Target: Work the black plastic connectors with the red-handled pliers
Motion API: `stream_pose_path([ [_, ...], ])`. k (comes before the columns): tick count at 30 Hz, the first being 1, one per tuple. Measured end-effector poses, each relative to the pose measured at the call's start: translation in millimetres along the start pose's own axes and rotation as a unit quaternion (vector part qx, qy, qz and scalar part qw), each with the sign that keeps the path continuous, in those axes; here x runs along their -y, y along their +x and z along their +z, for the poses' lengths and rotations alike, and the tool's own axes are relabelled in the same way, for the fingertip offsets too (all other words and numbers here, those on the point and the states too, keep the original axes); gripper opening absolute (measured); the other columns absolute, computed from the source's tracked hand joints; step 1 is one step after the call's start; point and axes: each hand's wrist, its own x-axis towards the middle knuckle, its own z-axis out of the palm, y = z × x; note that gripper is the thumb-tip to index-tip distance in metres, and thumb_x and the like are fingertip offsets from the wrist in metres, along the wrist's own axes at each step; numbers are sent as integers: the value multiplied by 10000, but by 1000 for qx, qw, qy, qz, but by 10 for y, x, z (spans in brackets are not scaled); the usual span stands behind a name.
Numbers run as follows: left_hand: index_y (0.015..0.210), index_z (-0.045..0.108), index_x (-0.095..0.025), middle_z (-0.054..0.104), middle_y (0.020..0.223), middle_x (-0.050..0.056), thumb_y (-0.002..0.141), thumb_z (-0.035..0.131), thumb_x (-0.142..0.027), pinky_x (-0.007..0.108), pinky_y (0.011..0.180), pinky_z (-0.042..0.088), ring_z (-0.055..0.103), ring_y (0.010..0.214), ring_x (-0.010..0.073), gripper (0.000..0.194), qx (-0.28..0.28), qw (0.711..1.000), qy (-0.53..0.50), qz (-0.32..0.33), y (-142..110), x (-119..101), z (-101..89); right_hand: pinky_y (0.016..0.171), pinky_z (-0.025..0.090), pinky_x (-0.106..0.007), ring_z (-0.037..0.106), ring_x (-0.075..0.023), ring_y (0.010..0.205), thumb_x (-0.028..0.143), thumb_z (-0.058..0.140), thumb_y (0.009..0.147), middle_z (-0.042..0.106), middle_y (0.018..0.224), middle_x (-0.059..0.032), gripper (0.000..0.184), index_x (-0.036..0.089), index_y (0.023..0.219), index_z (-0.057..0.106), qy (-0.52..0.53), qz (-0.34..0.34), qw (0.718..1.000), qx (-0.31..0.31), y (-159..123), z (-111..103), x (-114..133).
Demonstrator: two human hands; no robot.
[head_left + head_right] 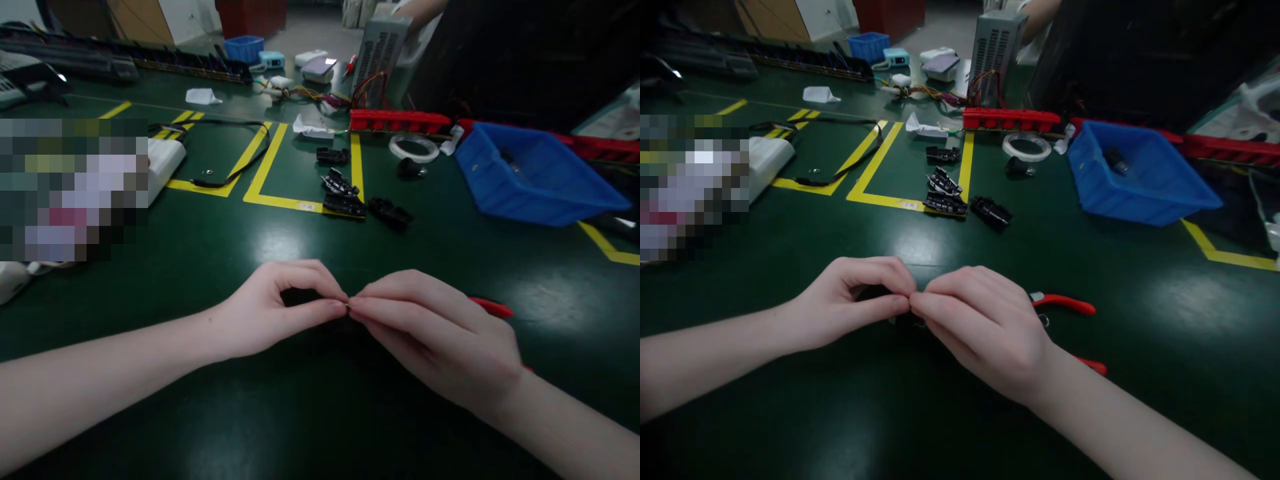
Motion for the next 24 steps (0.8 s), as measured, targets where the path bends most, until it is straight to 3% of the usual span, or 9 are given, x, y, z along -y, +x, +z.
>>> stream_pose_path([
  [4, 966, 701, -198, 665, 1060, 54, 889, 647, -271, 317, 885, 513, 625, 984, 191, 119, 8, 997, 78, 7, -10, 0, 14, 690, 566, -262, 672, -146, 810, 140, 625, 877, 700, 886, -21, 150, 234, 993, 642, 35, 50, 998, 21, -43, -60, -50],
  [7, 1087, 659, -238, 628, 1187, 56, 839, 703, -321, 370, 953, 482, 575, 1101, 234, 265, 17, 984, 175, -1, -31, 15, 28, 690, 562, -289, 668, -160, 788, 193, 619, 889, 696, 839, -7, 91, 258, 950, 639, 41, 77, 995, 50, -65, -90, -138],
  [14, 996, 694, -290, 653, 1102, 3, 884, 650, -296, 347, 961, 434, 591, 1041, 212, 120, 72, 965, 249, 25, -45, 60, 15, 748, 531, -332, 649, -179, 846, 192, 489, 951, 687, 886, -17, 153, 251, 963, 629, 41, 60, 990, 124, -89, -69, -217],
  [24, 920, 673, -264, 658, 1005, 2, 887, 627, -329, 343, 930, 454, 597, 1010, 216, 86, 61, 962, 266, 14, -43, 48, 42, 783, 548, -373, 625, -217, 974, 207, 519, 928, 658, 1085, -56, 135, 233, 918, 651, 24, 77, 991, 109, -144, 58, -118],
])
